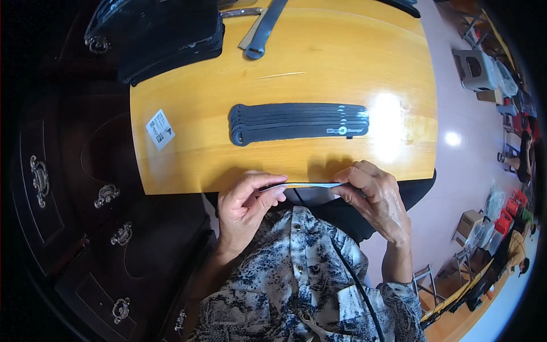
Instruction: Assembling 'Wrap-it Storage' straps by inserting small plastic components into pre-cut holes using a small tool.
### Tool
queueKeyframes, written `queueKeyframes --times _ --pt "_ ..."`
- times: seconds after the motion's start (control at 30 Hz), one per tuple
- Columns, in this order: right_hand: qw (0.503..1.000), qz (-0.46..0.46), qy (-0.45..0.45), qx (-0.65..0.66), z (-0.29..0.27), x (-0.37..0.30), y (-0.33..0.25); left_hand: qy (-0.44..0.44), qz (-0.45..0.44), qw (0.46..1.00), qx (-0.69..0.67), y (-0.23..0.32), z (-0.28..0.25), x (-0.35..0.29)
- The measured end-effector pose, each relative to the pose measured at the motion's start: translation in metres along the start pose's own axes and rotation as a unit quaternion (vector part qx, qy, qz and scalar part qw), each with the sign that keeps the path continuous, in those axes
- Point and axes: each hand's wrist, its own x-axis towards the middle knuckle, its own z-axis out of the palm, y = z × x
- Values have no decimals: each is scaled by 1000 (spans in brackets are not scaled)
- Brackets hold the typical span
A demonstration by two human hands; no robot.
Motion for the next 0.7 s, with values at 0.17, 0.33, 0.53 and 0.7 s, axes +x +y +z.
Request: queueKeyframes --times 0.17,0.33,0.53,0.7 --pt "986 120 16 118 -5 -4 10 98 -44 994 12 10 -9 2" --pt "970 146 46 189 -9 -4 15 100 -29 995 14 13 -18 5" --pt "966 171 -8 193 -9 -8 13 173 24 975 138 7 -22 4" --pt "934 237 50 262 -17 -10 8 194 24 966 168 13 -19 7"
